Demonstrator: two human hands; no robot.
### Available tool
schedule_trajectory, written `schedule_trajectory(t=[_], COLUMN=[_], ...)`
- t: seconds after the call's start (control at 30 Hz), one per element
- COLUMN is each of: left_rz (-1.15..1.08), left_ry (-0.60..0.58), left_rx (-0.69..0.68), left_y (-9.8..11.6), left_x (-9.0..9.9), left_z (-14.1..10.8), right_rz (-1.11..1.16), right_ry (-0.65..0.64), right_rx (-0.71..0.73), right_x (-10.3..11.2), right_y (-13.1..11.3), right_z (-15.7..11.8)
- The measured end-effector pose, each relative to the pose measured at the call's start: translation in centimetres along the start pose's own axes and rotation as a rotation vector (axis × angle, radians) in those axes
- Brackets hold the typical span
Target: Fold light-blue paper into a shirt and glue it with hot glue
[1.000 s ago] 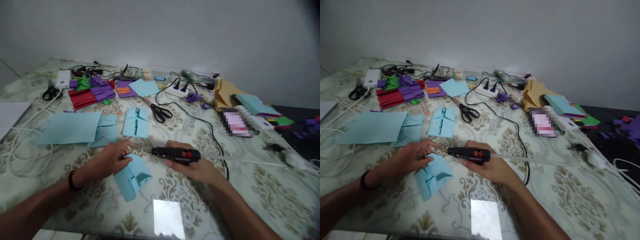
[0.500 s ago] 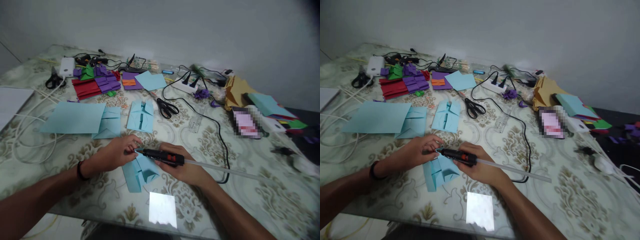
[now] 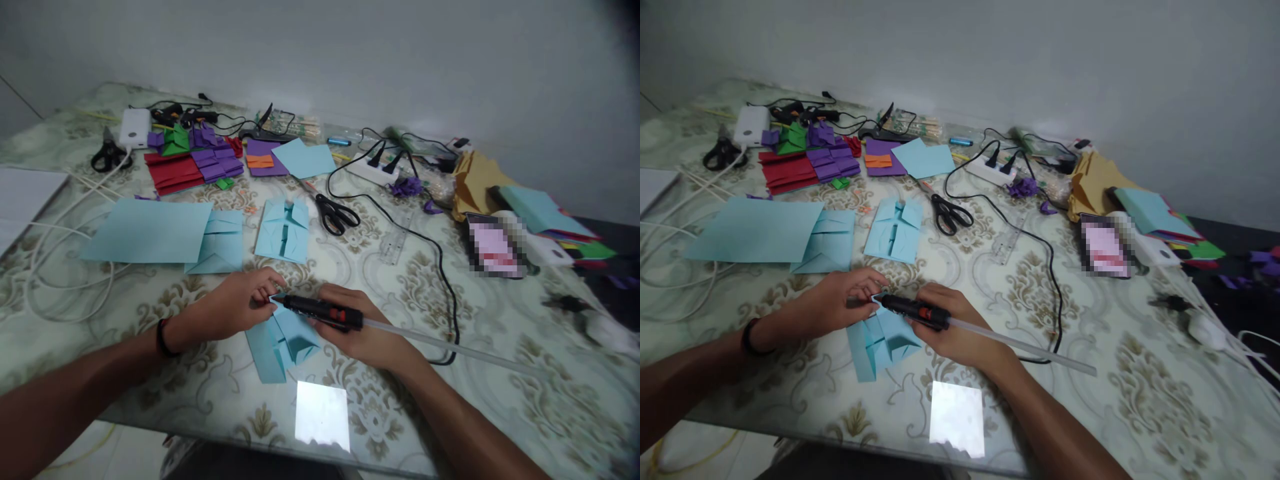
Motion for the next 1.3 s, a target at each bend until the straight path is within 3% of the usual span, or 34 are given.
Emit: schedule_trajectory(t=[1.3], left_rz=[-0.004], left_ry=[0.0], left_rx=[-0.025], left_y=[-0.2], left_x=[0.0], left_z=[0.0], right_rz=[-0.05], right_ry=[-0.047], right_rx=[-0.05], right_x=[1.8], right_y=[0.7], right_z=[-0.2])
Point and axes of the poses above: each hand's wrist, its own z-axis towards the middle knuckle, its own x-axis out of the back of the hand, y = z × x, the point moved 5 cm from there along z, towards the middle knuckle, and after that the axes turned 8 degrees about y, right-handed, at the moved point
